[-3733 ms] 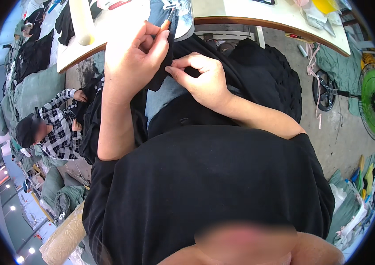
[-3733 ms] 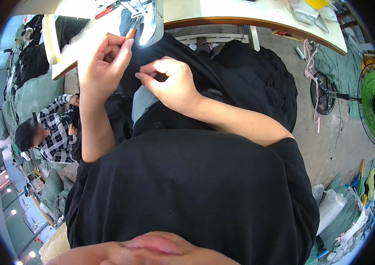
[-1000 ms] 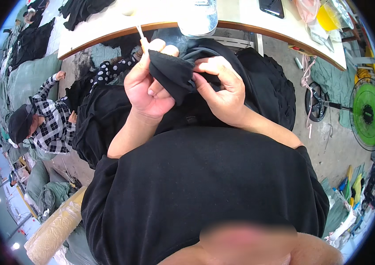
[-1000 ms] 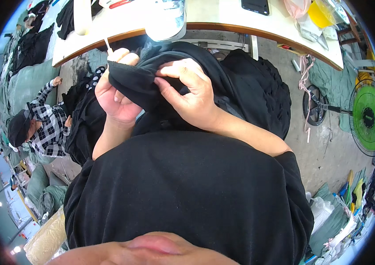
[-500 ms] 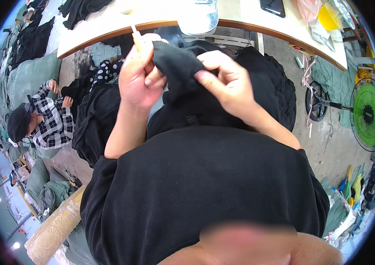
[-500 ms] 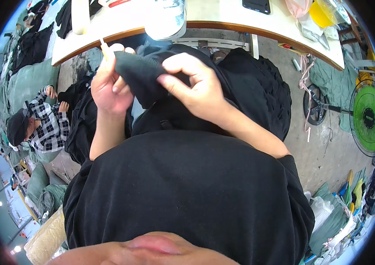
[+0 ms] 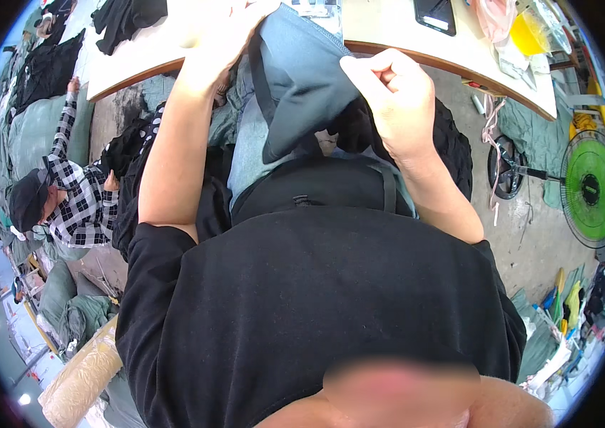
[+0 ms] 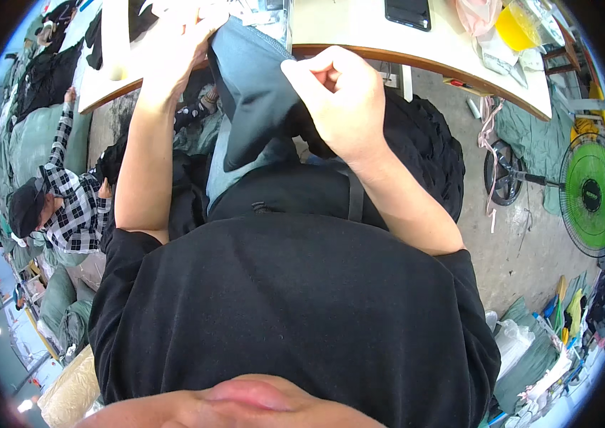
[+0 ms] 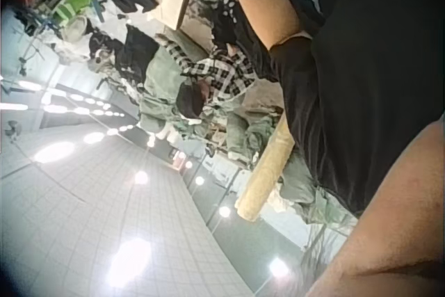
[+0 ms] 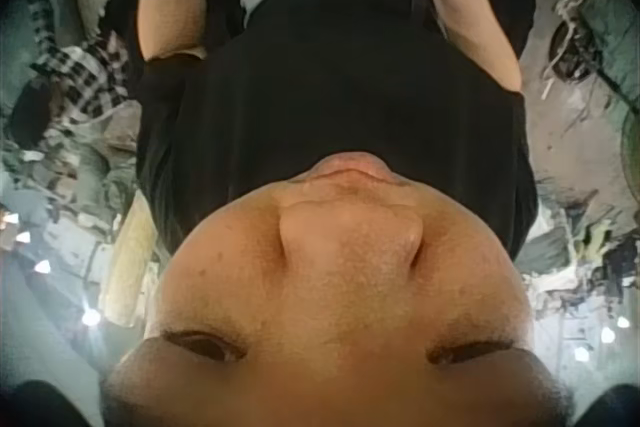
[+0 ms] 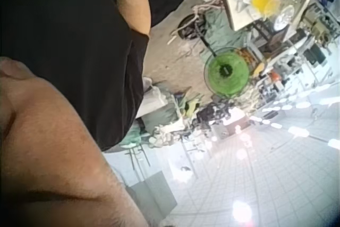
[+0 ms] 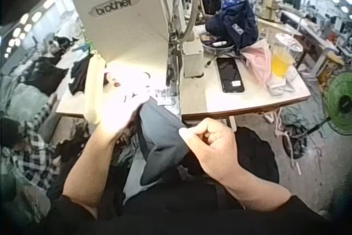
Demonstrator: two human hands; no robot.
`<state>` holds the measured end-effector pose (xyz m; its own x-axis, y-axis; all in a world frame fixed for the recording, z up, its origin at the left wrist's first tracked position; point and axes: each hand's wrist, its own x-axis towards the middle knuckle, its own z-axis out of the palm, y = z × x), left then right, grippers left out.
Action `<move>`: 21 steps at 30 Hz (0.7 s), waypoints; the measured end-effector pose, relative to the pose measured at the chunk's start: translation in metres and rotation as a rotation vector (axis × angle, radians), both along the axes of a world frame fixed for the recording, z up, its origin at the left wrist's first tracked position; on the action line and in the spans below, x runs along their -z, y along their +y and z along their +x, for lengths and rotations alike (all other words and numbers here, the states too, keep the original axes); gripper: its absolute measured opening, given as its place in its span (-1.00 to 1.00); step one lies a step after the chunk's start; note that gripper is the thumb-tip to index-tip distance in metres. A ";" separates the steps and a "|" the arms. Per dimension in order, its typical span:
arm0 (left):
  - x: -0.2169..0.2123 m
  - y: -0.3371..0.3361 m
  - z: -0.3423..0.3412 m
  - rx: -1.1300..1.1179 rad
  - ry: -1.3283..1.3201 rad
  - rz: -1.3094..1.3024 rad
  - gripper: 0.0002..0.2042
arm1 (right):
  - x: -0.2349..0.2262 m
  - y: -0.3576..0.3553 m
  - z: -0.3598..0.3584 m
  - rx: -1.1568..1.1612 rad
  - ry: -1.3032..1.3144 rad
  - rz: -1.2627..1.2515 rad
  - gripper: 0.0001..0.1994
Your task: The person unpicks stitches and pulls threads from black fabric pieces using a seam ripper and their hands.
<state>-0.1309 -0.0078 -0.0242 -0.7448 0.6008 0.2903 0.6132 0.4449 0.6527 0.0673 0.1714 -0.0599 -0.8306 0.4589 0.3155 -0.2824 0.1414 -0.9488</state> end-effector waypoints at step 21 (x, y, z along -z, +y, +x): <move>0.008 0.025 -0.018 0.143 -0.049 0.387 -0.92 | 0.005 -0.011 -0.006 0.033 -0.009 0.012 -0.83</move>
